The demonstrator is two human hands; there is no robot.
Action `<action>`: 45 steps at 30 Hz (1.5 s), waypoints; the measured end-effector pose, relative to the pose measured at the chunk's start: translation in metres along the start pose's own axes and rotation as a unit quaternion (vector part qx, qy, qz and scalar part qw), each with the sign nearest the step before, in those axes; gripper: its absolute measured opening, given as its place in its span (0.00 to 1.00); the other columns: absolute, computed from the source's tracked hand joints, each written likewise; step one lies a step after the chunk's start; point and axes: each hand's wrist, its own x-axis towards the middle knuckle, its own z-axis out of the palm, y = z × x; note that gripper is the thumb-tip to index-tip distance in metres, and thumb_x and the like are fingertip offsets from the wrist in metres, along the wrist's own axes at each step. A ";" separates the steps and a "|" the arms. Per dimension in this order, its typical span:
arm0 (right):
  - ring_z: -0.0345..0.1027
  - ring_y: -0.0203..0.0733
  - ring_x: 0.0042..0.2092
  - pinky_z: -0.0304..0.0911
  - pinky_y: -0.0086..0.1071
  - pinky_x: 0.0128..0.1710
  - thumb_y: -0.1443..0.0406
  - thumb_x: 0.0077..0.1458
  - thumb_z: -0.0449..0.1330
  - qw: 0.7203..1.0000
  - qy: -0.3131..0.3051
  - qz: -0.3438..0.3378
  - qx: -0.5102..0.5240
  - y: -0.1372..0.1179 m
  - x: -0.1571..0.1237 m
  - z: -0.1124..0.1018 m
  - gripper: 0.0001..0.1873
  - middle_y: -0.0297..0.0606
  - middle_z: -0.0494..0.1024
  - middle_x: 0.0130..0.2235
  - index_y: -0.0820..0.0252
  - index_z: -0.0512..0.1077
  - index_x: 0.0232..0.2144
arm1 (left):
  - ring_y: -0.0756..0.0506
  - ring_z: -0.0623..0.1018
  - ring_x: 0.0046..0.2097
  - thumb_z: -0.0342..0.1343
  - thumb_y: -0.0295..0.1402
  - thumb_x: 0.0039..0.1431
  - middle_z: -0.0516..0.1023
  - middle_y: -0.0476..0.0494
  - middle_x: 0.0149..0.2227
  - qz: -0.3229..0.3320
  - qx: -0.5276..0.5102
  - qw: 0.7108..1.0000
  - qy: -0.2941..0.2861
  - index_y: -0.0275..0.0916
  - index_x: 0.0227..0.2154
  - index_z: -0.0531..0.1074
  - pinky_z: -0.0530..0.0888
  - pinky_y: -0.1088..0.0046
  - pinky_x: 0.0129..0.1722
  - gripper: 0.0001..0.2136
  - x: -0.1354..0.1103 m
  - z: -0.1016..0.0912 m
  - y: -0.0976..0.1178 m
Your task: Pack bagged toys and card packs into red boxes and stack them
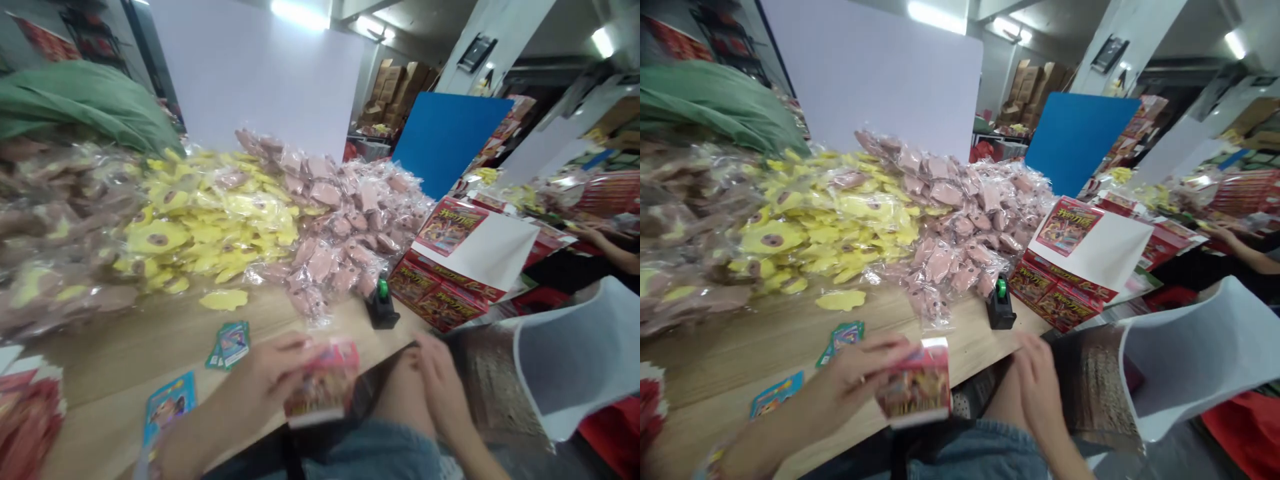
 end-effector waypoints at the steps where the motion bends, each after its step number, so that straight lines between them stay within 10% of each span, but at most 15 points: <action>1: 0.57 0.50 0.53 0.55 0.46 0.53 0.58 0.50 0.53 0.995 0.023 0.095 0.005 0.004 0.027 -0.002 0.20 0.46 0.61 0.53 0.57 0.68 0.46 | 0.46 0.71 0.49 0.44 0.27 0.60 0.69 0.45 0.50 0.013 0.047 0.998 0.033 0.47 0.51 0.65 0.68 0.71 0.47 0.18 0.006 0.001 -0.005; 8: 0.69 0.46 0.26 0.66 0.48 0.24 0.59 0.41 0.59 0.958 -0.107 0.252 0.088 0.024 0.133 0.004 0.12 0.43 0.72 0.26 0.62 0.70 0.27 | 0.45 0.73 0.47 0.42 0.27 0.60 0.71 0.40 0.49 0.064 0.212 0.975 0.025 0.43 0.51 0.65 0.73 0.71 0.43 0.17 0.010 0.024 -0.034; 17: 0.62 0.52 0.44 0.58 0.44 0.45 0.57 0.41 0.55 0.981 0.018 0.177 0.076 0.054 0.064 0.008 0.11 0.43 0.71 0.34 0.57 0.64 0.18 | 0.46 0.73 0.49 0.45 0.29 0.59 0.70 0.46 0.51 0.009 0.240 0.970 0.039 0.49 0.55 0.59 0.72 0.74 0.46 0.20 0.005 0.017 -0.045; 24: 0.60 0.38 0.27 0.58 0.31 0.31 0.52 0.50 0.53 0.945 -0.172 0.095 0.261 -0.039 -0.011 0.062 0.19 0.33 0.65 0.21 0.59 0.64 0.18 | 0.45 0.73 0.48 0.43 0.29 0.61 0.69 0.43 0.51 -0.038 0.234 0.971 0.034 0.44 0.54 0.59 0.71 0.69 0.47 0.18 0.014 0.032 -0.019; 27: 0.58 0.36 0.24 0.57 0.30 0.28 0.49 0.49 0.53 0.947 -0.148 0.106 0.265 -0.053 -0.027 0.093 0.23 0.31 0.62 0.17 0.58 0.60 0.14 | 0.44 0.71 0.50 0.44 0.29 0.60 0.68 0.40 0.52 -0.067 0.224 0.972 0.030 0.41 0.56 0.57 0.70 0.66 0.48 0.20 0.009 0.039 -0.007; 31: 0.64 0.44 0.34 0.61 0.35 0.35 0.49 0.39 0.60 0.988 -0.080 0.063 0.120 -0.020 -0.039 0.087 0.24 0.38 0.71 0.31 0.61 0.67 0.33 | 0.45 0.68 0.52 0.44 0.27 0.60 0.67 0.41 0.53 -0.067 0.152 0.985 0.037 0.40 0.55 0.58 0.66 0.68 0.51 0.19 -0.008 0.029 0.029; 34: 0.67 0.47 0.41 0.62 0.37 0.41 0.53 0.41 0.62 0.979 -0.172 0.006 0.113 -0.008 -0.045 0.069 0.35 0.43 0.72 0.43 0.60 0.59 0.49 | 0.47 0.70 0.50 0.46 0.27 0.58 0.69 0.44 0.51 -0.065 0.071 0.995 0.025 0.42 0.55 0.59 0.67 0.72 0.50 0.20 -0.022 0.013 0.043; 37: 0.70 0.46 0.39 0.65 0.36 0.39 0.53 0.50 0.55 0.949 -0.303 0.004 0.087 -0.015 -0.042 0.081 0.24 0.42 0.76 0.40 0.62 0.63 0.45 | 0.46 0.71 0.49 0.47 0.31 0.58 0.69 0.42 0.51 -0.174 0.118 0.974 0.083 0.42 0.52 0.61 0.69 0.70 0.48 0.18 -0.044 0.000 0.017; 42: 0.66 0.58 0.45 0.60 0.49 0.42 0.54 0.51 0.52 0.973 -0.190 -0.015 -0.127 -0.035 -0.009 0.129 0.26 0.54 0.72 0.43 0.67 0.63 0.48 | 0.37 0.66 0.54 0.58 0.31 0.48 0.66 0.33 0.53 -0.277 0.210 0.930 0.116 0.36 0.50 0.64 0.62 0.56 0.53 0.24 -0.117 -0.009 -0.062; 45: 0.58 0.61 0.51 0.55 0.53 0.46 0.60 0.54 0.50 0.934 -0.151 -0.202 -0.254 -0.062 -0.001 0.154 0.25 0.59 0.64 0.52 0.65 0.60 0.52 | 0.36 0.63 0.57 0.60 0.29 0.44 0.63 0.32 0.55 -0.310 0.229 0.917 0.101 0.35 0.50 0.63 0.60 0.55 0.55 0.26 -0.162 -0.011 -0.091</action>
